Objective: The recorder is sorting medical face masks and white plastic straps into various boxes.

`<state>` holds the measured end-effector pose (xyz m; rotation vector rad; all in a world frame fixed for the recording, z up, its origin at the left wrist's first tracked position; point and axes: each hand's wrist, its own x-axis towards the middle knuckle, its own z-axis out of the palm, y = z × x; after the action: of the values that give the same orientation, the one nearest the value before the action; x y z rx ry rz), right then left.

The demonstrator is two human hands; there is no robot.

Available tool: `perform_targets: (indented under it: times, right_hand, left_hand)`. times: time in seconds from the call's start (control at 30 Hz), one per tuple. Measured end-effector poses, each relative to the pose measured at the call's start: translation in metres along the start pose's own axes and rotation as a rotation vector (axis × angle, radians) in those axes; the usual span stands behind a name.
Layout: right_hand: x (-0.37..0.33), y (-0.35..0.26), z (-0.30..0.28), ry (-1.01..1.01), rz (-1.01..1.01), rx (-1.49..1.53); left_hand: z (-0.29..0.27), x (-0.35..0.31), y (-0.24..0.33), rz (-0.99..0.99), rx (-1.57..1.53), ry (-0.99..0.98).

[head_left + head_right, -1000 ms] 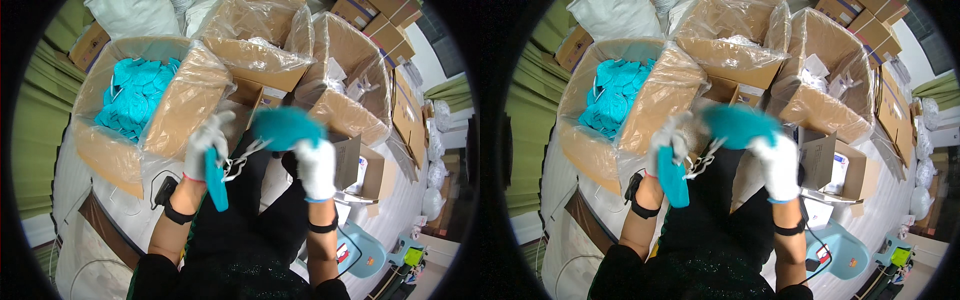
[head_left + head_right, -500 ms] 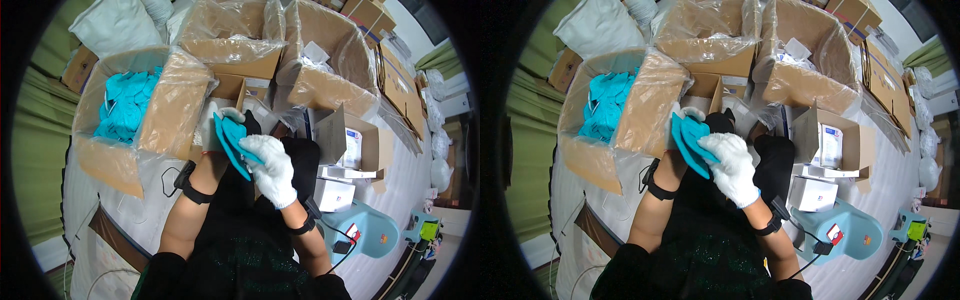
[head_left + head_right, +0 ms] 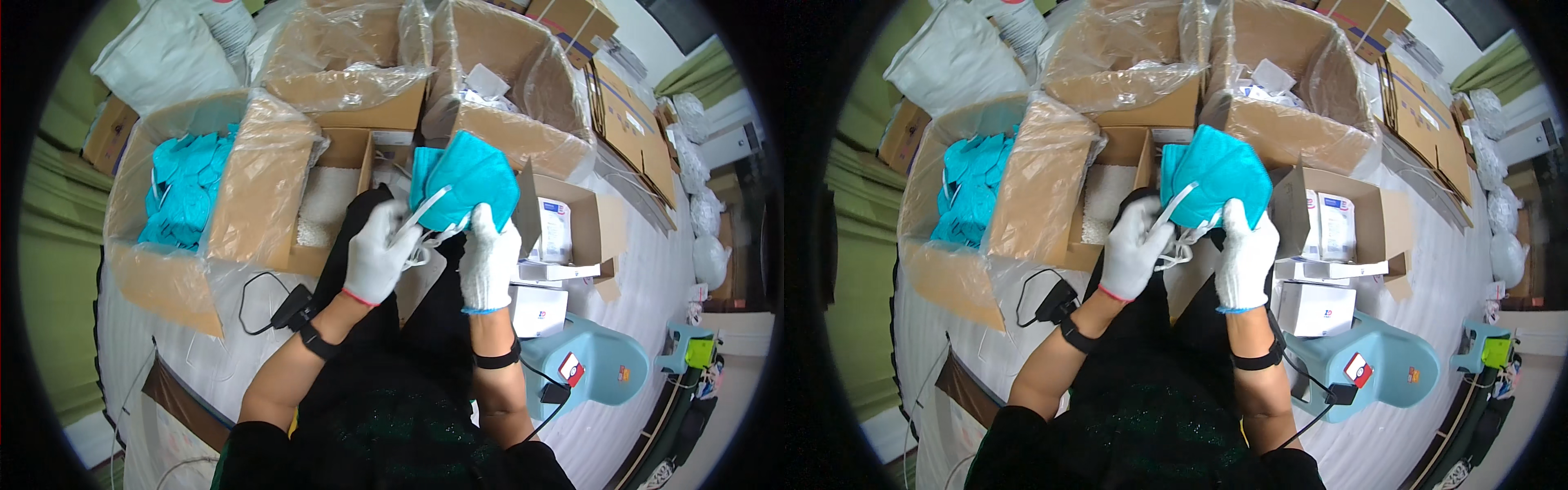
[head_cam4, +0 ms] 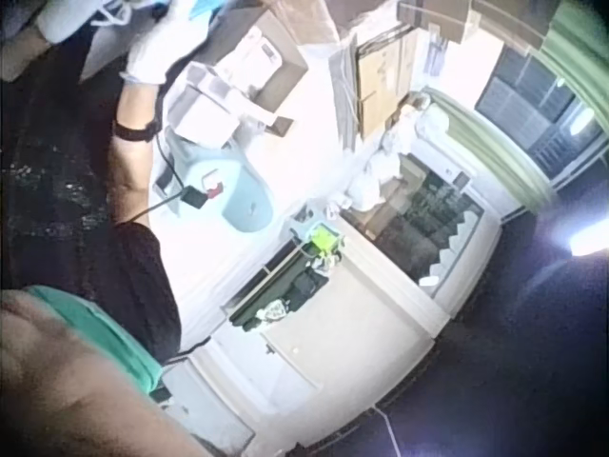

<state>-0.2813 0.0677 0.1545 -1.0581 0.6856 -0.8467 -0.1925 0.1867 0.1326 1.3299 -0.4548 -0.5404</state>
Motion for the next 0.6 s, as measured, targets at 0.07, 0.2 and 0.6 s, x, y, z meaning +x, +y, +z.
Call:
perform_targets:
  times: [0.07,0.2,0.6]
  right_hand:
    - [0.003,-0.008,-0.011,0.045,0.037,-0.025]
    - [-0.003,-0.012,-0.016,0.027,0.080,-0.083]
    - [-0.007,-0.014,0.007,-0.255,-0.090,-0.292]
  left_hand:
    - [-0.032,0.001,-0.015,-0.217,0.215,-0.148]
    - [-0.083,0.006,-0.027,-0.396,0.063,-0.287]
    - [-0.040,0.031,0.043,-0.218,0.215,-0.335]
